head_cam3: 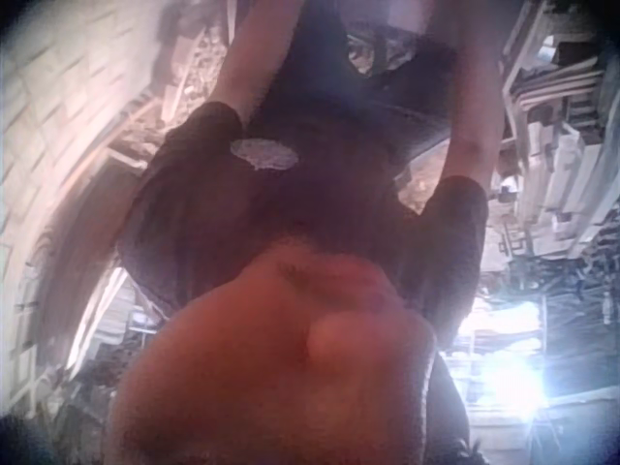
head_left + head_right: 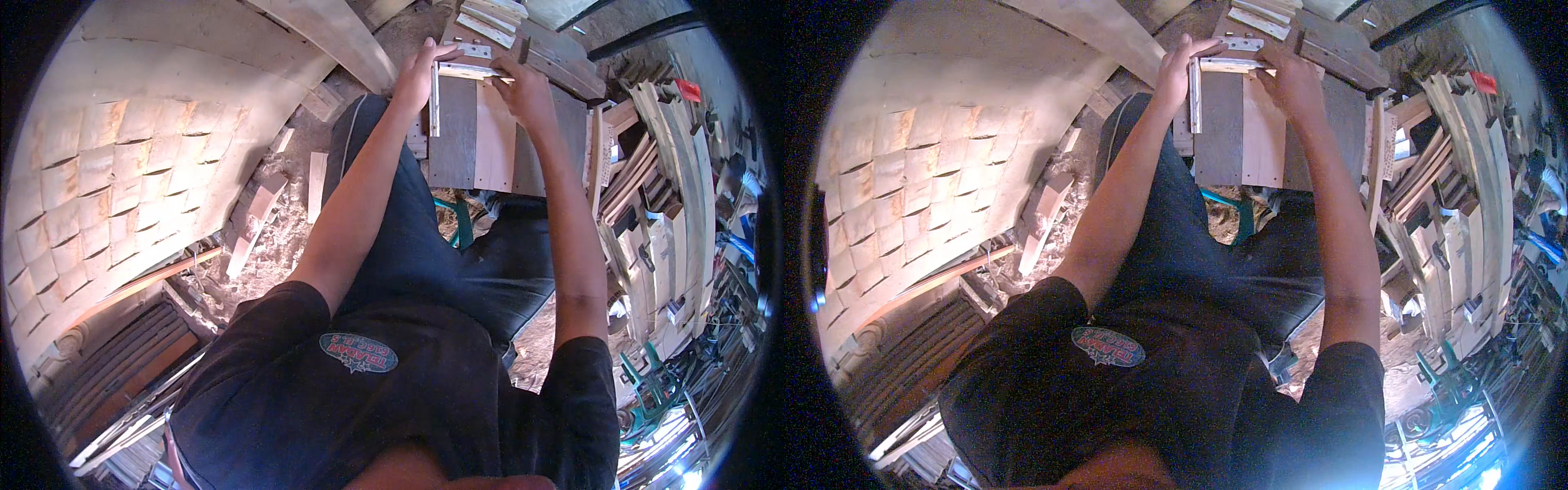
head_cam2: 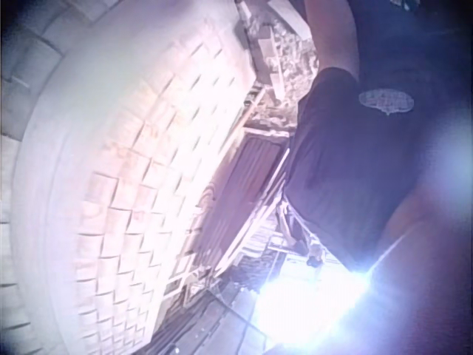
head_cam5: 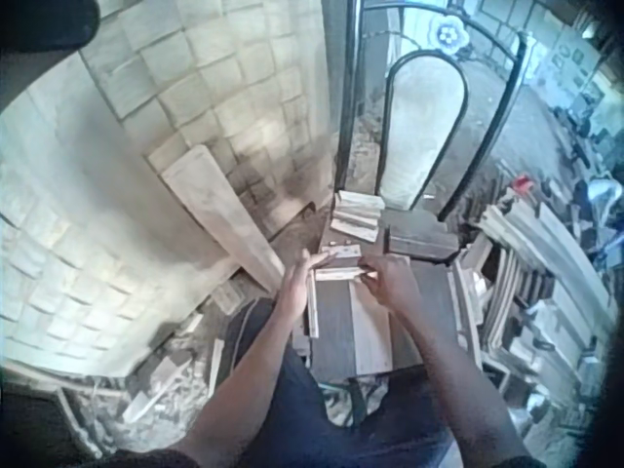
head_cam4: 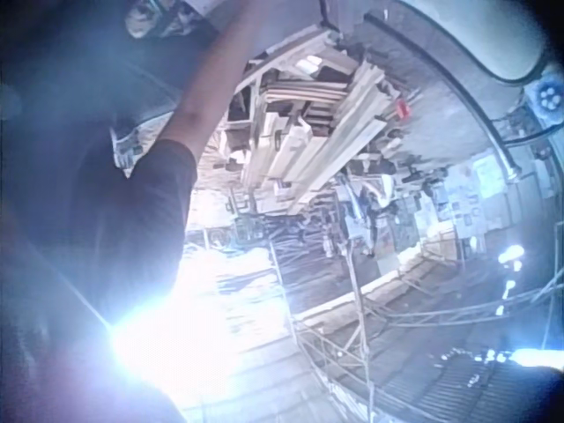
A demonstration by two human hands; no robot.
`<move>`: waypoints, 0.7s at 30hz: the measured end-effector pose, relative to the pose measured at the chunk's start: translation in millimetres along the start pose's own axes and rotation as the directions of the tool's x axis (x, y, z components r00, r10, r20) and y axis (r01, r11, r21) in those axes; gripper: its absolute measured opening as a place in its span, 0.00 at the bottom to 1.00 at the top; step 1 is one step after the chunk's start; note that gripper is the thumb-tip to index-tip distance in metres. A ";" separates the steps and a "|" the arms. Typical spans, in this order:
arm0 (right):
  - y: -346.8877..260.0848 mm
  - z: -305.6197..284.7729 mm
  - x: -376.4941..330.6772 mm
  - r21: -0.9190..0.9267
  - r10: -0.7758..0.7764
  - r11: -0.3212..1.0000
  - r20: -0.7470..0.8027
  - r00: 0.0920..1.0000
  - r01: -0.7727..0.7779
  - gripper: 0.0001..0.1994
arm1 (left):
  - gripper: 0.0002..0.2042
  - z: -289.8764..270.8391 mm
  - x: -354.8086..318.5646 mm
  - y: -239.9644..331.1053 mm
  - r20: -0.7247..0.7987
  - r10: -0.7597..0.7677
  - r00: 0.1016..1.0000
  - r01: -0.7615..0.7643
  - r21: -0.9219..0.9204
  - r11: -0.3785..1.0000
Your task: The person aligns and fits small wooden panels together by hand while sitting on the floor, using a hammer to tap them into place and turning the boards over to check the fit.
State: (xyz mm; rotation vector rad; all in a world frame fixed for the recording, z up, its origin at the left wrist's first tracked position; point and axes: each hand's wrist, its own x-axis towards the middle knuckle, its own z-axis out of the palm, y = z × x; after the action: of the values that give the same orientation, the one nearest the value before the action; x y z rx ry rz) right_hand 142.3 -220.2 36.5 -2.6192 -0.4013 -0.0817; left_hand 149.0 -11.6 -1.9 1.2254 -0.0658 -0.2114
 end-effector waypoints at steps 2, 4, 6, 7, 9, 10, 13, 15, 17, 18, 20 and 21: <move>-0.8 -1.0 -0.7 0.004 0.006 1.000 -0.005 1.000 -0.006 0.12 | 0.36 -0.9 0.9 -2.1 0.005 0.004 1.000 -0.004 0.001 1.000; -1.7 1.4 -0.1 0.039 0.001 0.999 -0.013 1.000 -0.001 0.12 | 0.36 -2.3 1.5 -4.3 0.023 0.017 1.000 -0.018 0.026 1.000; -0.3 2.1 -1.2 0.073 -0.002 0.997 -0.020 1.000 0.003 0.12 | 0.35 -1.6 1.7 -7.3 0.020 0.001 1.000 -0.001 0.024 1.000; -1.6 2.1 -0.3 0.040 0.014 0.999 -0.003 1.000 -0.014 0.13 | 0.34 -3.6 1.6 -9.9 0.009 -0.012 1.000 0.012 0.023 1.000; -4.6 1.5 1.5 0.007 0.027 1.000 0.014 1.000 -0.027 0.13 | 0.33 -6.0 3.0 -14.8 -0.012 0.009 1.000 -0.009 0.026 1.000; -4.3 0.8 0.8 0.004 0.032 0.999 0.027 0.999 -0.032 0.13 | 0.32 -4.8 3.4 -14.8 -0.025 0.025 0.999 -0.025 0.028 0.999; -3.8 1.5 0.1 0.022 0.029 0.999 0.022 0.999 -0.030 0.14 | 0.32 -6.9 0.3 -13.7 -0.005 0.092 0.996 -0.090 0.153 0.984; -1.2 2.2 -0.4 0.043 0.022 0.999 0.002 1.000 -0.022 0.14 | 0.30 -8.3 0.3 -13.6 -0.014 0.047 0.999 -0.045 0.160 0.986; -0.2 2.4 -0.5 0.099 0.041 0.994 0.018 0.999 -0.043 0.15 | 0.29 -7.8 -0.2 -13.2 -0.025 0.002 1.000 0.002 0.167 0.986; 0.4 2.6 -0.8 0.099 0.043 0.994 0.018 0.999 -0.044 0.15 | 0.27 -6.3 -0.6 -13.6 -0.015 -0.026 1.000 0.027 0.123 0.992; 0.1 1.7 0.3 0.128 0.027 0.991 0.027 0.999 -0.030 0.14 | 0.25 -7.2 -0.1 -16.0 -0.006 -0.050 0.999 0.050 0.080 0.996; 0.2 1.0 0.5 0.128 0.027 0.991 0.026 0.999 -0.030 0.14 | 0.24 -8.1 0.4 -17.1 -0.006 -0.031 0.999 0.031 0.076 0.997</move>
State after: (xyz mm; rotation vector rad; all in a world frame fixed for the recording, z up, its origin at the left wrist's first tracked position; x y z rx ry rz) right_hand 142.9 -219.8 35.6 -2.5003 -0.3655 -0.0142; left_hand 148.6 -9.7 -20.7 1.3035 -0.0509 -0.2350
